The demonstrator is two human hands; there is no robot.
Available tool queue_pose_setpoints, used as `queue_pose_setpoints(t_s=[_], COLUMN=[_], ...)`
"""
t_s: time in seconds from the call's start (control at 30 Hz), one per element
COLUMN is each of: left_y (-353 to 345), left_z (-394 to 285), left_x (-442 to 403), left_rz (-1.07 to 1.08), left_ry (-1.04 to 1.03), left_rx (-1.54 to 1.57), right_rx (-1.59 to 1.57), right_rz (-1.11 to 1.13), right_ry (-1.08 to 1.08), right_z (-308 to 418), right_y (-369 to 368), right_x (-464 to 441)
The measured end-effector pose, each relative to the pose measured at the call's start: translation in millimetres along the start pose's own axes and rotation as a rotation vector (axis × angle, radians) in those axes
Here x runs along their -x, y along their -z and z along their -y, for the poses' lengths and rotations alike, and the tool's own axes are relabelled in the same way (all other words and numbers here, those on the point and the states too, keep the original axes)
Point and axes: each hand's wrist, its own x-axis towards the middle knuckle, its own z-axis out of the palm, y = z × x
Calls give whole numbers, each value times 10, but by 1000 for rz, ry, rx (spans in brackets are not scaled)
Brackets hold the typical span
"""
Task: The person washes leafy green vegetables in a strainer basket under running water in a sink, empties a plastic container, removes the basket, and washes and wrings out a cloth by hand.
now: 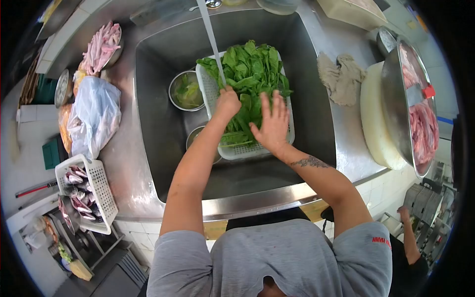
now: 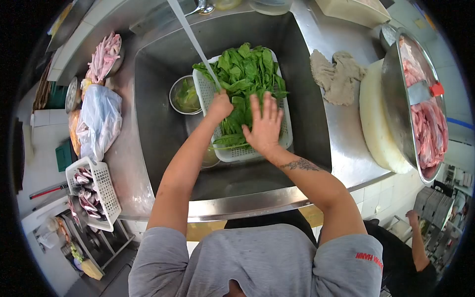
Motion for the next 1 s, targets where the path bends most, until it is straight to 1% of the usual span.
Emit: queue_pose_setpoints(t_s=[0.03, 0.1, 0.13, 0.17, 0.2, 0.27, 0.33, 0.37, 0.43, 0.47, 0.5, 0.57, 0.6, 0.67, 0.7, 0.8, 0.9, 0.93, 1.0], left_y=[-1, 61, 106, 160, 210, 251, -514, -525, -559, -533, -451, -279, -150, 129, 249, 411, 345, 335, 179], left_z=[5, 156, 253, 347, 432, 554, 1420, 1436, 1356, 1279, 1154, 915, 808, 492, 317, -100, -234, -213, 46], left_x=[100, 182, 221, 285, 358, 537, 346, 418, 615, 674, 696, 777, 772, 801, 806, 662, 395, 333, 43], left_rz=[-132, -79, -52, 35, 121, 297, 465, 468, 461, 347, 163, -193, -199, -364, -446, -418, -264, -166, -119], left_ry=[8, 15, 15, 39, 61, 188, 267, 445, 792, 747, 604, 315, 262, 54, -53, -315, -444, -379, -72], left_rx=[-65, -160, -207, -248, -287, -259, 85, 259, 609, 664, 481, 123, 163, 180, 184, 144, 221, 349, 336], right_rx=[25, 75, 95, 118, 168, 268, 281, 282, 182, 139, 72, -97, -171, -325, -392, -632, -410, -355, -447], right_rz=[61, 179, 237, 293, 282, 261, 439, 527, 408, 348, 239, 162, 123, 42, 68, 143, -154, -168, -91], right_ry=[123, 363, 510, 656, 682, 734, 749, 754, 555, 456, 370, 154, 80, -73, -136, -314, -250, -269, -436], right_z=[63, 180, 229, 263, 281, 280, 263, 270, 178, 82, -23, -198, -263, -330, -315, -235, -234, -340, -474], right_y=[-37, -227, -441, -674, -846, -1063, -1032, -1014, -994, -968, -904, -759, -733, -700, -657, -389, -314, -407, -493], right_x=[20, 89, 143, 194, 207, 176, 86, 42, -15, -65, -149, -276, -331, -405, -426, -523, -478, -469, -458])
